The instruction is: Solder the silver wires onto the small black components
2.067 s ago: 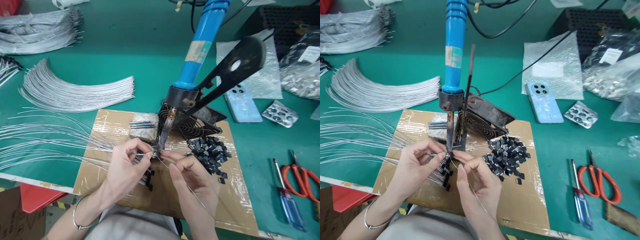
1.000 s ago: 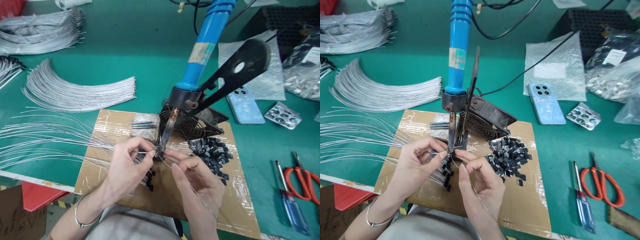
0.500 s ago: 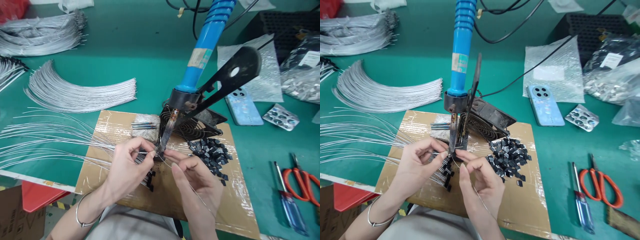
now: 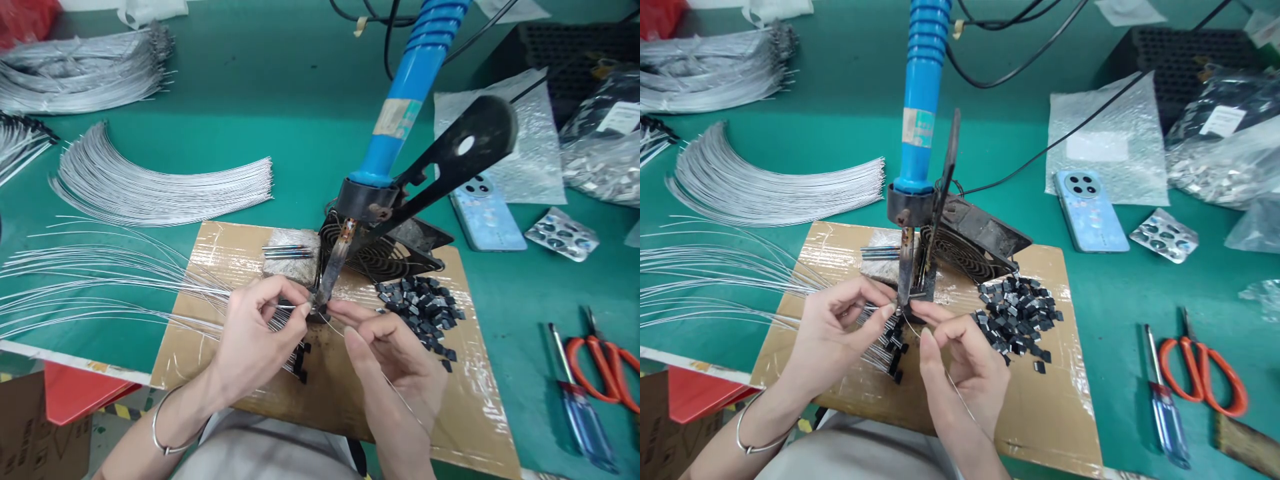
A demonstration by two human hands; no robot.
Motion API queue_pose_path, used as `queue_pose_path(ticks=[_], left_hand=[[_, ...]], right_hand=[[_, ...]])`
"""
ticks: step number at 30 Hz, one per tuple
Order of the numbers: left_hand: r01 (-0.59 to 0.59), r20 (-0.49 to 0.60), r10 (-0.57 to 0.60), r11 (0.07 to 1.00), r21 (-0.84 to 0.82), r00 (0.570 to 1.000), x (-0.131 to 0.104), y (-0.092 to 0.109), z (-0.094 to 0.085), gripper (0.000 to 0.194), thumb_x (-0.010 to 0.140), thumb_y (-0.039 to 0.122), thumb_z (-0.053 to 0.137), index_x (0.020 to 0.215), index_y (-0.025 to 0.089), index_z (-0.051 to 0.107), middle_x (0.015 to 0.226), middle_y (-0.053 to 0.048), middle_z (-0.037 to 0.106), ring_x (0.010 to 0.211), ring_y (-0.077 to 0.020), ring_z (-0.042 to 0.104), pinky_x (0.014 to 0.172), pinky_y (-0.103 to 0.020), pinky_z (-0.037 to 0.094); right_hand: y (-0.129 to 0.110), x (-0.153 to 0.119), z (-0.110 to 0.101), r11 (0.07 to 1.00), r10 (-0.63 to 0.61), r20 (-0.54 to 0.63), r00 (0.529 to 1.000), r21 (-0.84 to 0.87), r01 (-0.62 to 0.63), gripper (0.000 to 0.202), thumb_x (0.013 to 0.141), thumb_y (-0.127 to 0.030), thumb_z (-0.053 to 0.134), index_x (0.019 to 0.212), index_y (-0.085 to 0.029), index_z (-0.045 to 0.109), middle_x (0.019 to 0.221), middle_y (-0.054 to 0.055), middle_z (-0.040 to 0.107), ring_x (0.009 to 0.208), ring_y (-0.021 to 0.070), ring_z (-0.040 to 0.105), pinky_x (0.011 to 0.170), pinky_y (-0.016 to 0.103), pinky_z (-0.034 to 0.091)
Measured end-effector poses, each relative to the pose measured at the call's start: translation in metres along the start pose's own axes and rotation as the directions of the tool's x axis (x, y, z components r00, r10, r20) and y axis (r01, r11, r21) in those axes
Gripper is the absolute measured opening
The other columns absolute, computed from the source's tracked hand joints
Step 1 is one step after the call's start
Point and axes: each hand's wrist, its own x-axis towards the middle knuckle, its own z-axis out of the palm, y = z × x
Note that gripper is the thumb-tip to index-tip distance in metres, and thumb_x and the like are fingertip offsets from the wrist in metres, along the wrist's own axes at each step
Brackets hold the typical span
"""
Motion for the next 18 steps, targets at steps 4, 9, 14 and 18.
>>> queue_pose_path(ticks=[4, 9, 14, 18], left_hand=[[0.017, 0.0, -0.017, 1.0, -0.005, 1.0, 0.0012, -0.0006, 0.0017, 0.009, 0.08, 0.019, 0.066, 0.072, 0.018, 0.068, 0.084, -0.006, 0.077, 0.078, -0.0205, 0.07, 0.064, -0.029, 0.048], [0.019, 0.004, -0.019, 0.999, 0.026, 1.0, 0.0005, -0.0022, 0.0028, 0.01, 0.08, 0.019, 0.065, 0.072, 0.018, 0.068, 0.084, -0.006, 0.077, 0.076, -0.0204, 0.069, 0.06, -0.029, 0.045], [0.0, 0.007, -0.001, 0.999, 0.036, 1.0, -0.0017, -0.0006, 0.0009, 0.011, 0.082, 0.019, 0.064, 0.072, 0.017, 0.068, 0.083, -0.006, 0.076, 0.074, -0.0197, 0.067, 0.059, -0.029, 0.044], [-0.027, 0.003, 0.027, 0.998, 0.059, 1.0, -0.002, -0.0002, -0.0003, 0.012, 0.082, 0.018, 0.064, 0.071, 0.018, 0.068, 0.083, -0.006, 0.077, 0.075, -0.02, 0.068, 0.059, -0.029, 0.043]], right_hand=[[-0.0017, -0.0014, 0.003, 1.0, 0.004, -0.018, 1.0, -0.024, -0.005, 0.019, 0.096, -0.018, 0.068, 0.079, -0.024, 0.062, 0.114, 0.006, 0.082, 0.106, 0.0208, 0.078, 0.09, 0.03, 0.063], [-0.0006, -0.0041, 0.0062, 1.0, 0.017, -0.05, 0.999, -0.022, -0.018, 0.02, 0.096, -0.019, 0.068, 0.078, -0.023, 0.06, 0.113, 0.008, 0.081, 0.108, 0.0216, 0.077, 0.094, 0.033, 0.06], [0.0029, -0.0048, 0.0043, 0.999, -0.014, -0.021, 1.0, -0.029, 0.013, 0.018, 0.095, -0.017, 0.068, 0.08, -0.023, 0.06, 0.116, 0.008, 0.08, 0.109, 0.0211, 0.076, 0.094, 0.032, 0.06], [0.0054, -0.0055, 0.0031, 0.999, -0.028, -0.012, 1.0, -0.022, 0.028, 0.017, 0.094, -0.015, 0.069, 0.082, -0.024, 0.06, 0.116, 0.006, 0.08, 0.11, 0.0207, 0.076, 0.094, 0.032, 0.06]])
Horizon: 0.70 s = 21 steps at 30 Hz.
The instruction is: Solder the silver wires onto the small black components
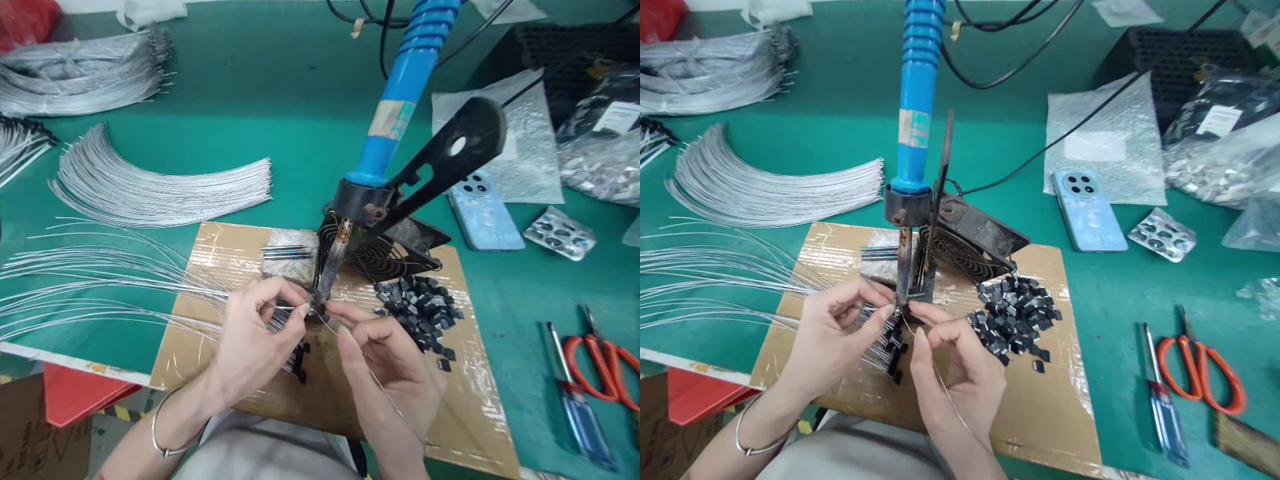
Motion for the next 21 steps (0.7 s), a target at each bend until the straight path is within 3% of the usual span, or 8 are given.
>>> queue_pose_path(ticks=[10, 21], left_hand=[[0.005, -0.006, -0.006, 1.0, -0.026, 1.0, 0.0012, -0.0044, 0.0015, 0.01, 0.081, 0.019, 0.065, 0.072, 0.017, 0.069, 0.084, -0.005, 0.077, 0.075, -0.0189, 0.068, 0.058, -0.027, 0.044], [0.013, 0.005, -0.013, 0.999, -0.043, 1.0, 0.0015, -0.0066, 0.0003, 0.008, 0.081, 0.018, 0.066, 0.073, 0.017, 0.069, 0.085, -0.005, 0.077, 0.077, -0.0189, 0.069, 0.059, -0.027, 0.044]], right_hand=[[-0.0088, -0.0008, 0.006, 0.998, 0.064, -0.063, 0.996, -0.007, -0.065, 0.019, 0.094, -0.019, 0.068, 0.078, -0.024, 0.061, 0.112, 0.005, 0.081, 0.108, 0.0214, 0.076, 0.096, 0.033, 0.06], [0.0002, -0.0005, 0.0033, 1.0, -0.005, -0.029, 1.0, 0.011, 0.006, 0.017, 0.094, -0.015, 0.069, 0.081, -0.024, 0.062, 0.115, 0.006, 0.081, 0.108, 0.0196, 0.077, 0.093, 0.028, 0.061]])
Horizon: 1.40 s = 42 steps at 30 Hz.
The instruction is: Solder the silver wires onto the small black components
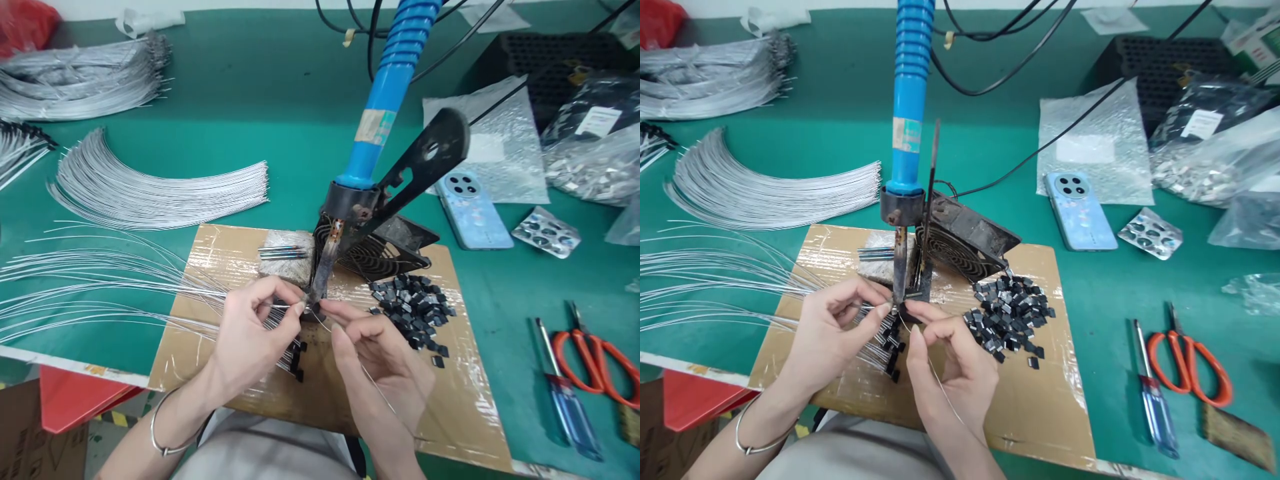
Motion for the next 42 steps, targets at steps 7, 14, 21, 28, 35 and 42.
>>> queue_pose_path(ticks=[7, 14, 21, 28, 35, 42], left_hand=[[-0.004, -0.002, 0.004, 1.0, -0.001, 1.0, -0.0011, 0.0025, 0.0005, 0.009, 0.081, 0.019, 0.066, 0.072, 0.017, 0.069, 0.083, -0.005, 0.077, 0.076, -0.0197, 0.069, 0.059, -0.028, 0.045], [-0.01, -0.006, 0.01, 1.0, 0.002, 1.0, -0.0011, 0.0011, 0.0002, 0.01, 0.082, 0.019, 0.066, 0.072, 0.018, 0.069, 0.083, -0.005, 0.077, 0.078, -0.0207, 0.07, 0.06, -0.029, 0.045], [0.007, -0.003, -0.007, 1.0, 0.012, 1.0, -0.0008, 0.0014, 0.0021, 0.009, 0.081, 0.018, 0.065, 0.072, 0.018, 0.068, 0.083, -0.004, 0.077, 0.076, -0.0188, 0.069, 0.059, -0.027, 0.045], [0.009, -0.002, -0.009, 1.0, 0.004, 1.0, -0.0009, 0.0039, 0.0017, 0.01, 0.082, 0.018, 0.065, 0.072, 0.017, 0.068, 0.082, -0.005, 0.076, 0.078, -0.0192, 0.069, 0.062, -0.027, 0.047], [-0.003, -0.013, 0.003, 1.0, 0.016, 1.0, -0.0014, 0.0045, 0.0011, 0.01, 0.081, 0.018, 0.065, 0.071, 0.018, 0.068, 0.081, -0.005, 0.076, 0.075, -0.0192, 0.068, 0.059, -0.027, 0.046], [-0.004, -0.01, 0.004, 1.0, 0.028, 1.0, -0.0023, 0.0039, 0.0012, 0.011, 0.082, 0.018, 0.064, 0.072, 0.018, 0.068, 0.082, -0.006, 0.076, 0.077, -0.0203, 0.069, 0.061, -0.028, 0.046]], right_hand=[[-0.0027, 0.0011, 0.0011, 1.0, -0.013, -0.01, 1.0, -0.01, 0.013, 0.017, 0.091, -0.014, 0.07, 0.079, -0.023, 0.062, 0.113, 0.005, 0.082, 0.107, 0.0176, 0.077, 0.092, 0.024, 0.06], [-0.0019, 0.0019, 0.0019, 1.0, -0.003, -0.012, 1.0, -0.019, 0.003, 0.017, 0.09, -0.016, 0.072, 0.079, -0.025, 0.063, 0.112, 0.001, 0.082, 0.106, 0.014, 0.078, 0.089, 0.018, 0.059], [-0.0003, 0.0015, -0.0001, 0.999, -0.007, -0.012, 1.0, -0.037, 0.007, 0.017, 0.092, -0.018, 0.07, 0.079, -0.026, 0.063, 0.112, 0.002, 0.082, 0.107, 0.0169, 0.078, 0.093, 0.024, 0.061], [-0.0012, 0.0018, 0.0014, 1.0, -0.007, -0.02, 1.0, -0.01, 0.007, 0.017, 0.089, -0.013, 0.073, 0.079, -0.023, 0.064, 0.11, 0.007, 0.082, 0.105, 0.0196, 0.078, 0.092, 0.027, 0.061], [-0.0019, 0.0004, 0.002, 1.0, -0.001, -0.033, 0.999, -0.016, 0.001, 0.016, 0.09, -0.017, 0.073, 0.079, -0.023, 0.064, 0.11, 0.007, 0.082, 0.104, 0.0225, 0.078, 0.091, 0.033, 0.063], [-0.0036, 0.0, 0.0038, 0.999, 0.03, -0.041, 0.999, -0.022, -0.031, 0.017, 0.094, -0.019, 0.071, 0.079, -0.025, 0.064, 0.11, 0.004, 0.081, 0.105, 0.0205, 0.077, 0.093, 0.032, 0.061]])
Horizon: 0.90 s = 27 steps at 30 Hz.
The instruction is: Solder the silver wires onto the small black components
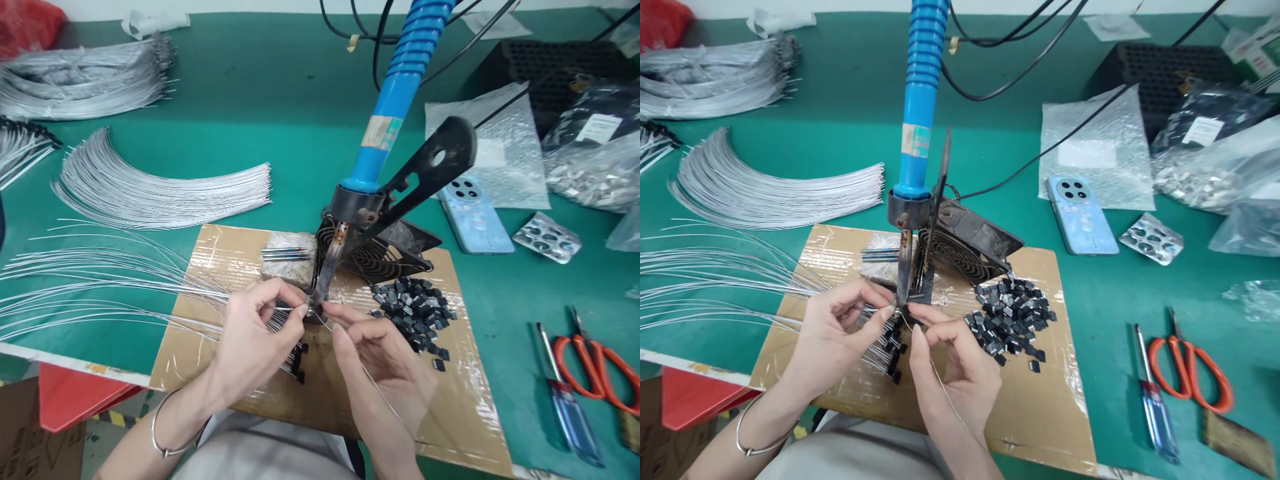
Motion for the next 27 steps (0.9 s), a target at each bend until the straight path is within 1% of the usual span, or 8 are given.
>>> queue_pose_path(ticks=[3, 8, 12, 14, 20, 27], left_hand=[[-0.001, 0.0, 0.001, 1.0, 0.006, 1.0, 0.0, 0.0, -0.0001, 0.011, 0.082, 0.018, 0.065, 0.071, 0.018, 0.068, 0.082, -0.006, 0.076, 0.076, -0.0198, 0.068, 0.06, -0.028, 0.045], [0.01, 0.0, -0.01, 1.0, -0.005, 1.0, 0.0005, -0.0001, -0.0001, 0.011, 0.082, 0.018, 0.065, 0.071, 0.018, 0.068, 0.082, -0.005, 0.076, 0.077, -0.0198, 0.069, 0.061, -0.028, 0.046], [0.019, 0.008, -0.019, 1.0, -0.001, 1.0, 0.0015, -0.0015, 0.0009, 0.01, 0.081, 0.018, 0.064, 0.072, 0.018, 0.068, 0.083, -0.005, 0.076, 0.08, -0.0203, 0.069, 0.064, -0.029, 0.048], [0.018, 0.01, -0.018, 1.0, -0.003, 1.0, 0.0017, -0.0021, 0.0014, 0.01, 0.081, 0.018, 0.064, 0.072, 0.018, 0.068, 0.083, -0.005, 0.076, 0.08, -0.0204, 0.069, 0.064, -0.029, 0.049], [0.025, 0.01, -0.025, 1.0, -0.005, 1.0, 0.0004, -0.0007, 0.0004, 0.01, 0.081, 0.02, 0.064, 0.072, 0.018, 0.067, 0.082, -0.006, 0.075, 0.077, -0.0203, 0.068, 0.061, -0.029, 0.046], [0.009, 0.018, -0.01, 1.0, 0.021, 1.0, -0.0008, -0.0004, -0.0014, 0.011, 0.082, 0.02, 0.064, 0.072, 0.019, 0.067, 0.081, -0.005, 0.076, 0.074, -0.0194, 0.066, 0.059, -0.029, 0.042]], right_hand=[[0.0009, -0.0001, 0.0003, 1.0, -0.029, 0.001, 1.0, 0.005, 0.029, 0.017, 0.093, -0.017, 0.071, 0.08, -0.025, 0.064, 0.11, 0.003, 0.081, 0.104, 0.0192, 0.077, 0.092, 0.029, 0.061], [0.0031, 0.0, -0.0016, 1.0, -0.026, 0.022, 0.999, 0.011, 0.026, 0.016, 0.094, -0.018, 0.071, 0.081, -0.025, 0.064, 0.112, 0.005, 0.081, 0.106, 0.0219, 0.077, 0.092, 0.034, 0.062], [0.0048, 0.0011, -0.0022, 0.999, -0.039, 0.032, 0.999, 0.012, 0.039, 0.016, 0.093, -0.016, 0.071, 0.082, -0.025, 0.064, 0.111, 0.004, 0.081, 0.106, 0.0205, 0.077, 0.092, 0.031, 0.061], [0.0048, 0.0013, -0.0018, 0.999, -0.032, 0.022, 0.999, -0.001, 0.032, 0.016, 0.092, -0.016, 0.072, 0.081, -0.025, 0.064, 0.11, 0.004, 0.081, 0.105, 0.0207, 0.078, 0.092, 0.032, 0.061], [0.0011, 0.0001, -0.0001, 0.999, -0.034, -0.001, 0.999, -0.015, 0.034, 0.016, 0.092, -0.017, 0.072, 0.08, -0.025, 0.065, 0.109, 0.004, 0.082, 0.1, 0.0219, 0.078, 0.09, 0.034, 0.062], [0.0011, -0.0013, 0.0004, 1.0, -0.03, -0.009, 1.0, 0.003, 0.03, 0.016, 0.092, -0.019, 0.072, 0.08, -0.024, 0.064, 0.109, 0.007, 0.082, 0.101, 0.023, 0.078, 0.088, 0.035, 0.063]])
